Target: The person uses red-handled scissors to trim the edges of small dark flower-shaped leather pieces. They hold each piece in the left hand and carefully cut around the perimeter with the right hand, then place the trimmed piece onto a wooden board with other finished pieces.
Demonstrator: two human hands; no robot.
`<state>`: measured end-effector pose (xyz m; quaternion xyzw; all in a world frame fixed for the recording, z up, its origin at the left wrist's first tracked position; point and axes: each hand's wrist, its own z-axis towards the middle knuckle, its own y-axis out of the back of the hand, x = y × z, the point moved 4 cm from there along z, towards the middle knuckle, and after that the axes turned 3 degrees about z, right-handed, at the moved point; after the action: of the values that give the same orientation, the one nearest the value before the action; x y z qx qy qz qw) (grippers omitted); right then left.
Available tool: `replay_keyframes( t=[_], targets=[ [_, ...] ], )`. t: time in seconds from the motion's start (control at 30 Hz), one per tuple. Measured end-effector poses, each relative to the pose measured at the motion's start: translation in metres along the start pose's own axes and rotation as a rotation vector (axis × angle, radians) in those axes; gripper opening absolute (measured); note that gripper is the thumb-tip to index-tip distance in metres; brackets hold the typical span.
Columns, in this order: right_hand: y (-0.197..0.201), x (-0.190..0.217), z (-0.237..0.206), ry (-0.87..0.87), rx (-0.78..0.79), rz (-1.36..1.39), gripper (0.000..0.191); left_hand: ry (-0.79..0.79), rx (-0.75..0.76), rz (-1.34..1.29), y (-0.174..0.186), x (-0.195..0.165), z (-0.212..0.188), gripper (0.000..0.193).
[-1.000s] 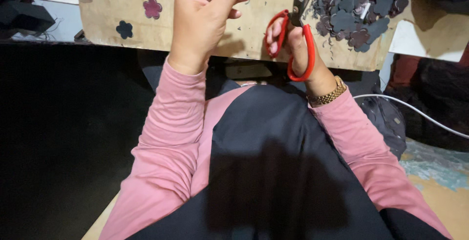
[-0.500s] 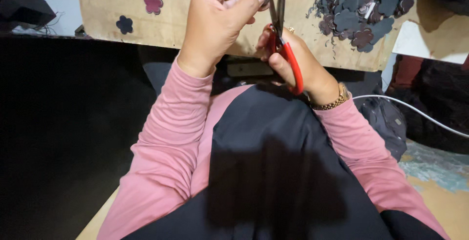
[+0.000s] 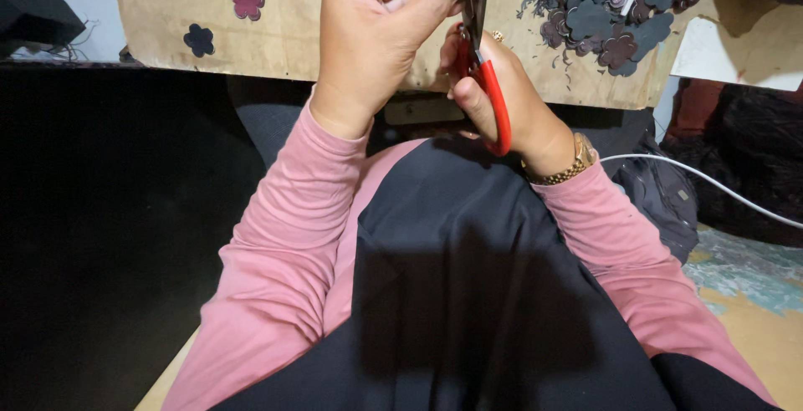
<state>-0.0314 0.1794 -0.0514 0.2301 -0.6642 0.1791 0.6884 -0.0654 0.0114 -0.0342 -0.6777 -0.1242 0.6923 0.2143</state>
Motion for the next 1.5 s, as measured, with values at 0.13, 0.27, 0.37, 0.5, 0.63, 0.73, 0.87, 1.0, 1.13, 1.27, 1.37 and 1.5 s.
replay_keyframes(
  t=[0.13,0.27,0.37,0.5,0.63,0.73,0.87,1.0,1.13,1.27,1.37,1.5],
  targets=[
    [-0.001,-0.003,0.000,-0.019,-0.026,0.018,0.088,-0.050,0.002,0.009,-0.001,-0.001,0.001,0.020],
    [-0.001,-0.004,0.001,-0.022,-0.039,0.022,0.090,-0.089,0.023,-0.021,-0.003,-0.003,0.002,0.018],
    [0.000,-0.005,0.001,-0.018,-0.034,0.018,0.089,-0.079,0.015,0.018,-0.003,-0.002,0.003,0.010],
    [-0.001,-0.005,0.002,-0.016,-0.032,0.015,0.089,-0.078,-0.002,0.027,-0.003,-0.003,0.003,0.010],
    [-0.001,-0.006,0.003,-0.017,-0.036,0.034,0.090,-0.088,-0.007,0.040,-0.002,-0.003,0.004,0.012],
    [-0.001,-0.006,0.003,-0.014,-0.029,0.013,0.087,-0.079,-0.025,0.067,-0.002,-0.003,0.005,0.011],
    [-0.004,-0.008,0.005,-0.007,-0.053,0.018,0.086,-0.088,-0.026,0.039,-0.001,-0.001,0.006,0.012],
    [-0.004,-0.011,0.005,-0.021,-0.057,0.001,0.084,-0.094,-0.031,0.035,0.000,0.003,0.005,0.012],
    [-0.002,-0.014,0.003,-0.013,-0.030,0.028,0.084,-0.079,-0.062,0.102,0.004,0.001,0.004,0.008],
    [-0.002,-0.019,0.001,-0.015,-0.009,0.191,0.080,-0.084,-0.105,0.203,0.010,-0.008,0.003,0.010],
    [-0.001,-0.028,0.000,-0.062,-0.047,0.313,0.078,-0.070,-0.144,0.205,0.014,-0.014,0.003,0.011],
    [0.003,-0.040,0.001,-0.084,-0.046,0.379,0.074,0.005,-0.140,0.032,0.015,-0.012,0.006,0.015]
  ],
)
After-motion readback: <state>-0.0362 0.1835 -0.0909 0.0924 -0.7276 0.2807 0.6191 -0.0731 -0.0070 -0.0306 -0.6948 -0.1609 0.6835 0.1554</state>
